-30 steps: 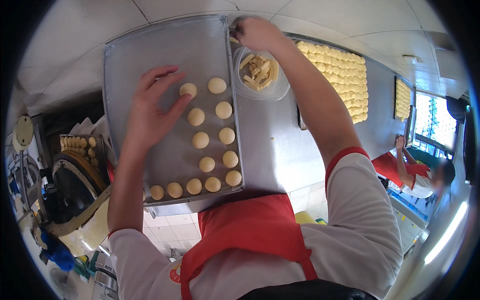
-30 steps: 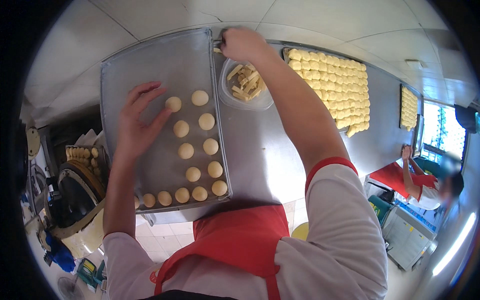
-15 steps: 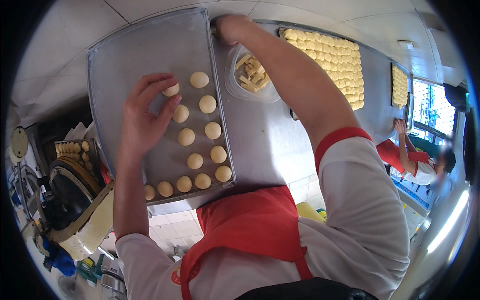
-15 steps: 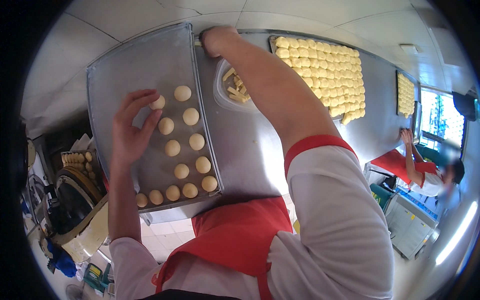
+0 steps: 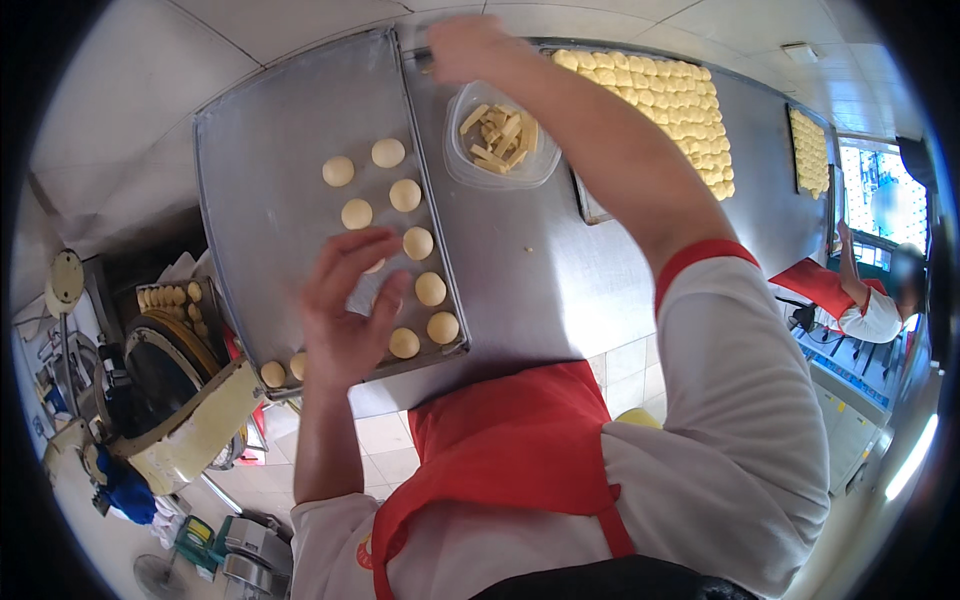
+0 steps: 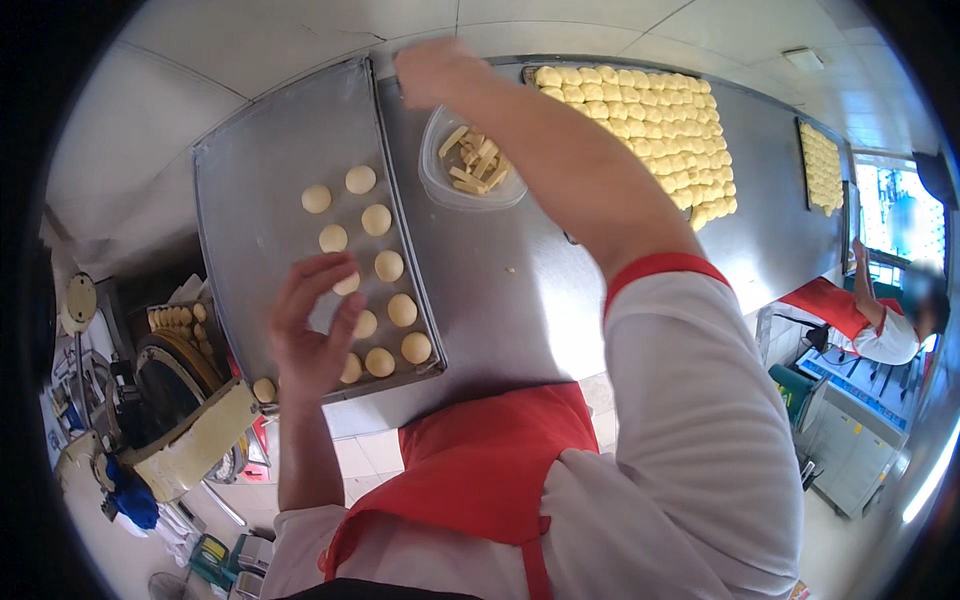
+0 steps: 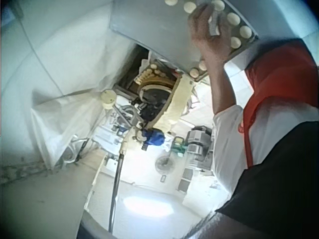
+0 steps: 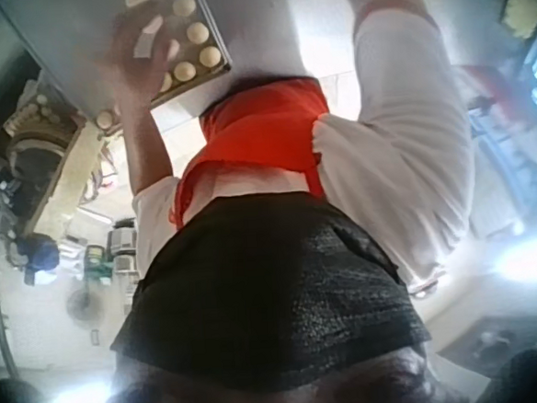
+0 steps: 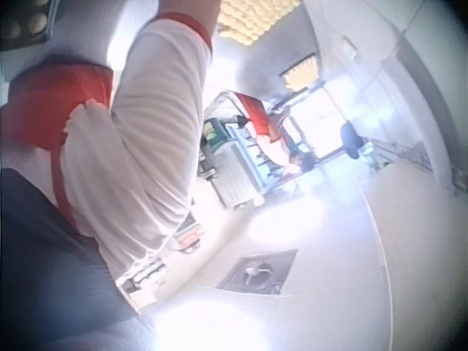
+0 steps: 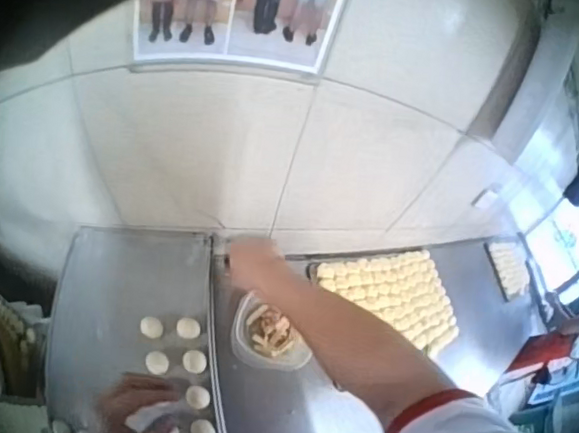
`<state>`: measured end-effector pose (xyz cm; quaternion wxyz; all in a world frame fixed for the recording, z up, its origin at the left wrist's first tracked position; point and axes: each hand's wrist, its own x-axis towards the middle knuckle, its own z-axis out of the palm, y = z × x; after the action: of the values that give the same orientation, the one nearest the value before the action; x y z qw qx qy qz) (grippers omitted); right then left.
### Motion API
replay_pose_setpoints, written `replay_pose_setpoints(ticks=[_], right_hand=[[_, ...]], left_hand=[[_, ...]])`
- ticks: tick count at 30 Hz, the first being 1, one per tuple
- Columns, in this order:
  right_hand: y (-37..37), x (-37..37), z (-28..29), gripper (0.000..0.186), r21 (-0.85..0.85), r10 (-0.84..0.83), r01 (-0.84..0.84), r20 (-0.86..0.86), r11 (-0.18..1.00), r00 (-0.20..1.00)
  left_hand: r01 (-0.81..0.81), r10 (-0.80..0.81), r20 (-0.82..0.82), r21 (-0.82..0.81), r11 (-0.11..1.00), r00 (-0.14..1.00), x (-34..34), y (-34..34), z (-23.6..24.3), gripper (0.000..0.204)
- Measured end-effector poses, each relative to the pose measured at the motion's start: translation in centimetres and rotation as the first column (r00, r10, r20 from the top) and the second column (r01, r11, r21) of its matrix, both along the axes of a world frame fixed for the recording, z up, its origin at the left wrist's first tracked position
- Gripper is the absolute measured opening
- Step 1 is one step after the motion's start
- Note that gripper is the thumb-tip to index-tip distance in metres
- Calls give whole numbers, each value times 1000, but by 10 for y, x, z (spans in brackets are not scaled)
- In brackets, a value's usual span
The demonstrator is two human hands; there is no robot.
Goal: The person prepares bread dough by hand, taking small portions of dough from a large batch, placing them onto a metal tray in rows, and inserting small pieces of filling into the dough rounds.
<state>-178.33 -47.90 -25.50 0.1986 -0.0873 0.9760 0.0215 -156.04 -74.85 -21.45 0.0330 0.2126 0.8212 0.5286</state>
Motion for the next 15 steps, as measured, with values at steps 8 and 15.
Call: replay_pose_setpoints(ticks=[8,15], right_hand=[[112,154,45,51,-516,-374,333,26,789,927],[325,402,-39,40,-641,-914,653,-263,404,308]], left_hand=[[233,-310,301,267,935,902,96,103,-12,34],[316,-316,76,3,949,946,117,228,-88,32]])
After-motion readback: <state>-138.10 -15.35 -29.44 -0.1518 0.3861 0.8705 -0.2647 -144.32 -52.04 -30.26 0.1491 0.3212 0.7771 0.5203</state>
